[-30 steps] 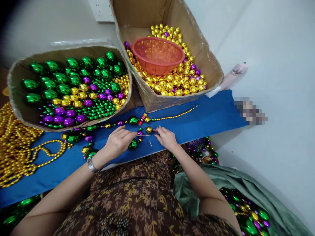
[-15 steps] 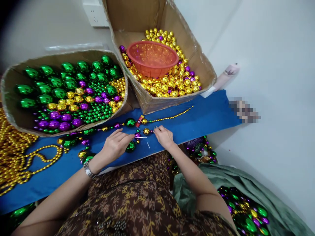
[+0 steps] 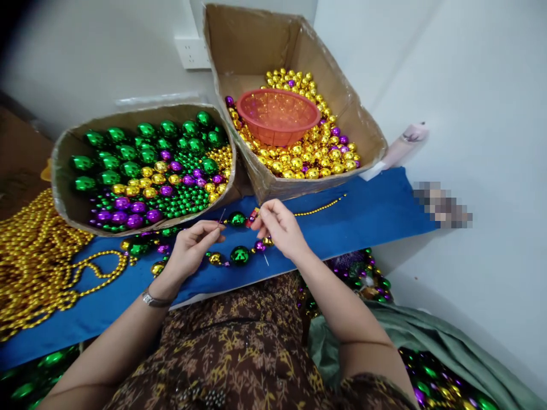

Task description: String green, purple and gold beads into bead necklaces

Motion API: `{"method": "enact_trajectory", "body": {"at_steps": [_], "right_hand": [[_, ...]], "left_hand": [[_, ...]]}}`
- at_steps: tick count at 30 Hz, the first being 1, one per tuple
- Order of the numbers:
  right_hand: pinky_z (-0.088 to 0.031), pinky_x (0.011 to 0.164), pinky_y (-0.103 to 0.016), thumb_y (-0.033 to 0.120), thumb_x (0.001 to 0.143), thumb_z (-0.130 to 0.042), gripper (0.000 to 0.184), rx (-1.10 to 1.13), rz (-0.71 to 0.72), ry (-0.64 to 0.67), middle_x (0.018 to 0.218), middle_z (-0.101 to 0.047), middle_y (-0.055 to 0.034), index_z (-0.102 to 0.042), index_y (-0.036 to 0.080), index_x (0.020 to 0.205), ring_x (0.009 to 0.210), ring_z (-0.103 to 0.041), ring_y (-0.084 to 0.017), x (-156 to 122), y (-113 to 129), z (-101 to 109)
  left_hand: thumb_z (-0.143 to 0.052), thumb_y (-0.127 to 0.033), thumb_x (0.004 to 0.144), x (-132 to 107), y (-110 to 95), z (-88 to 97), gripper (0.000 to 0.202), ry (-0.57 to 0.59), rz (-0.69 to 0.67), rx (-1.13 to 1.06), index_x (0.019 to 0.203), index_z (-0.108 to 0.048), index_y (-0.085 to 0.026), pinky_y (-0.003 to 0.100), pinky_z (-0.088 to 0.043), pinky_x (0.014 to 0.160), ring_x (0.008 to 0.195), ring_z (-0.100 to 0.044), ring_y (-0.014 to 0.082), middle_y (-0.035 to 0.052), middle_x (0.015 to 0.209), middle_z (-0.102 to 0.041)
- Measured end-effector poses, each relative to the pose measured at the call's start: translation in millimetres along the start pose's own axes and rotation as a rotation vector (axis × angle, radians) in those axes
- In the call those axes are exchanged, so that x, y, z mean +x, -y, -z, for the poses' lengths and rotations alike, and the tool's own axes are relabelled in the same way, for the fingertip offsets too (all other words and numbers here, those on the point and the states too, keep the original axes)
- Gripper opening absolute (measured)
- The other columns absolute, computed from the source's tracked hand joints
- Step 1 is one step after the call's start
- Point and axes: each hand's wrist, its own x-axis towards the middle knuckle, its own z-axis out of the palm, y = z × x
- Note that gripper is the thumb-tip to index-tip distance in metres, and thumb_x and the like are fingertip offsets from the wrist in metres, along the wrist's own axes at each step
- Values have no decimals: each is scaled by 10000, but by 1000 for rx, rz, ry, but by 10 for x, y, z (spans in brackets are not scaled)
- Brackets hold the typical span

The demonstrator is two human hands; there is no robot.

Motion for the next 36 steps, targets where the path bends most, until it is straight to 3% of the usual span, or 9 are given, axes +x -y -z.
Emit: {"method": "enact_trajectory", "body": {"at_steps": [4, 7, 10, 14, 20, 23, 29, 33, 36], "right_hand": [[-388, 539, -226, 372, 951, -455, 166, -354, 126, 110, 619, -480, 63, -494, 222, 1012, 539, -483, -98, -66, -71, -209], [-411, 614, -252, 272, 945, -453, 334, -494, 224, 211, 656, -472, 60, -410, 218, 1272, 596, -506, -115, -107, -100, -330], [-430, 640, -272, 253, 959, -410, 398, -489, 243, 225, 710, -501, 36, -357, 218, 1352, 622, -514, -125, -105, -62, -368], [-429, 592, -280, 305, 968, -415, 364, -248, 223, 108, 653, -437, 48, -392, 258, 1328, 566, -465, -126, -27, 48, -350], [-328, 461, -220, 278, 890, -516, 280, 281, 164, 34, 576, -328, 95, -489, 281, 1170, 456, -325, -79, 75, 214, -410], [-271, 427, -185, 208, 819, -559, 244, 385, 121, -48, 548, -301, 110, -531, 258, 1056, 437, -294, -58, 59, 249, -365], [-215, 402, -152, 126, 736, -589, 224, 408, 138, -346, 504, -300, 130, -510, 245, 909, 397, -262, -37, 30, 268, -112], [-207, 388, -158, 98, 690, -596, 232, 378, 176, -476, 482, -331, 130, -505, 237, 851, 376, -260, -36, 40, 362, 10], [-167, 370, -168, 54, 618, -572, 266, 378, 225, -602, 454, -319, 131, -495, 241, 790, 362, -234, -41, 67, 493, 192]], "left_hand": [[-698, -398, 784, -16, -32, -21, 259, -37, 232, -368, 831, -643, -149, 186, -376, 495, 505, -453, 56, -18, 664, -579], [-717, -401, 770, 0, -46, -34, 285, -1, 265, -392, 865, -660, -139, 171, -272, 449, 484, -355, 38, -31, 634, -530], [-735, -395, 757, 39, -31, -83, 336, 67, 273, -383, 955, -680, -131, 169, -258, 446, 490, -350, 38, -30, 628, -517], [-692, -439, 795, 65, -18, -319, 334, 141, 278, -580, 899, -651, -124, 154, -258, 414, 433, -337, 32, -61, 526, -425], [-607, -574, 811, 35, 12, -702, 417, 329, 311, -779, 924, -526, -181, 235, -528, 534, 599, -655, 134, 11, 778, -610], [-531, -572, 861, 50, 65, -689, 403, 336, 288, -594, 936, -519, -176, 249, -554, 628, 689, -696, 149, 26, 841, -625], [-309, -464, 975, 77, -26, -536, 368, 451, 66, 105, 952, -554, -191, 201, -449, 538, 538, -616, 91, -4, 806, -605], [-289, -365, 993, 99, -110, -508, 316, 426, -101, 445, 975, -571, -224, 231, -458, 664, 721, -632, 133, 12, 916, -651], [-304, -353, 985, 96, -58, -454, 285, 437, -87, 673, 975, -568, -245, 270, -454, 688, 773, -631, 178, 25, 929, -655]]}}
